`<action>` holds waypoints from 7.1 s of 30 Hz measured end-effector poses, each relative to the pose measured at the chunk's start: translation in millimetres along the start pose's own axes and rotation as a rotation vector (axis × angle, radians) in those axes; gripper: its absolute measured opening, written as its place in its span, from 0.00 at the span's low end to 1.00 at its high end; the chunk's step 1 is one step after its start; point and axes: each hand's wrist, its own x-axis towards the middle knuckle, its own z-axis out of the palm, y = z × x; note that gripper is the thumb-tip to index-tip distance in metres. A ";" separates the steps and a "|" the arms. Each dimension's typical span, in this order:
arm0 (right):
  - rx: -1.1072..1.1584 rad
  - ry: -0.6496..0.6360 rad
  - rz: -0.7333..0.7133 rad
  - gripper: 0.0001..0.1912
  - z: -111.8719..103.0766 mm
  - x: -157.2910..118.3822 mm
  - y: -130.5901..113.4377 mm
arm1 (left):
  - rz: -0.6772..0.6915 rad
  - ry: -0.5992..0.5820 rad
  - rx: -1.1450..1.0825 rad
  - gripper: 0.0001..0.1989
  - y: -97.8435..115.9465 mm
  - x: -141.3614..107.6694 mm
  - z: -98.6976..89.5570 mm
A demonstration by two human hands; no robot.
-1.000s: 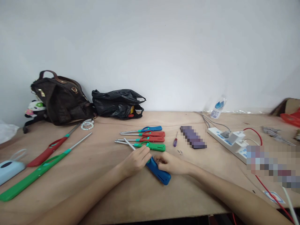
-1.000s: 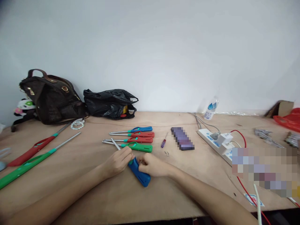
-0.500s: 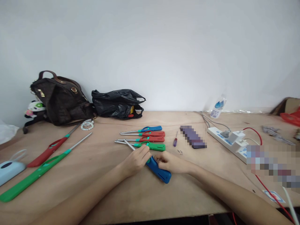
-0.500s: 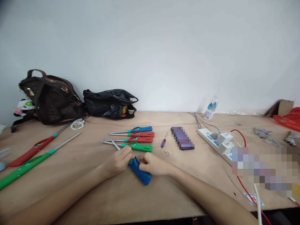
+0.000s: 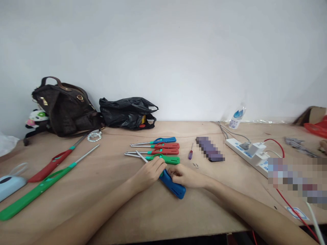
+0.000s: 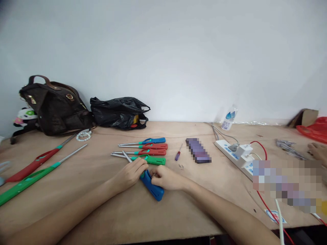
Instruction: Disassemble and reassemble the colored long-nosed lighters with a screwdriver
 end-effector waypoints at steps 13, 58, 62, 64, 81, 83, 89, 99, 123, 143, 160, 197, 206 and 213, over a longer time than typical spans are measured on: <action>-0.034 0.042 0.024 0.09 3.7 2.5 6.7 | -0.036 -0.223 0.088 0.11 2.5 2.9 6.2; -0.199 0.059 -0.062 0.09 -17.7 2.1 9.8 | -0.170 -0.377 -0.413 0.10 -40.2 -6.0 -18.6; -0.183 0.084 -0.084 0.12 -21.1 -0.5 6.9 | -0.185 -0.369 -0.272 0.14 -36.8 -5.4 -14.5; -0.194 0.065 -0.065 0.13 -21.3 -1.8 5.6 | -0.201 -0.361 -0.246 0.15 -35.3 -4.4 -14.1; -0.620 0.225 0.087 0.10 -26.1 -0.3 17.4 | -0.252 -0.410 -0.131 0.18 -26.1 -9.4 -6.6; -0.624 0.231 0.096 0.10 -27.6 -1.2 16.6 | -0.233 -0.378 -0.089 0.19 -26.3 -8.3 -5.4; -0.598 0.265 0.091 0.09 -31.4 -3.5 14.1 | -0.293 -0.446 -0.026 0.22 -32.8 -5.3 -7.4; -0.594 0.238 0.130 0.09 -30.1 -3.8 9.2 | -0.616 -0.405 0.171 0.33 -47.1 -8.9 -23.3; -0.570 0.169 0.031 0.22 -21.8 -6.1 11.2 | -0.731 -0.494 -0.853 0.12 -22.8 5.2 -22.1; -0.804 0.369 0.013 0.05 -18.8 0.0 19.3 | -0.311 -0.271 -0.561 0.06 -19.5 1.0 -15.9; -0.867 0.157 -0.034 0.10 -11.3 -3.9 9.8 | -0.168 -0.420 -0.481 0.12 -18.3 1.9 -10.9; -0.934 0.155 -0.012 0.10 -13.1 -3.2 10.2 | -0.309 -0.429 -0.636 0.12 -23.0 6.7 -35.5; -0.901 0.167 0.082 0.10 -5.0 -3.7 1.2 | -0.247 -0.406 -0.523 0.16 -16.0 5.8 -27.0; -0.776 0.221 -0.005 0.14 -6.3 -4.2 7.1 | -0.268 -0.478 -0.507 0.14 -17.6 5.4 -25.8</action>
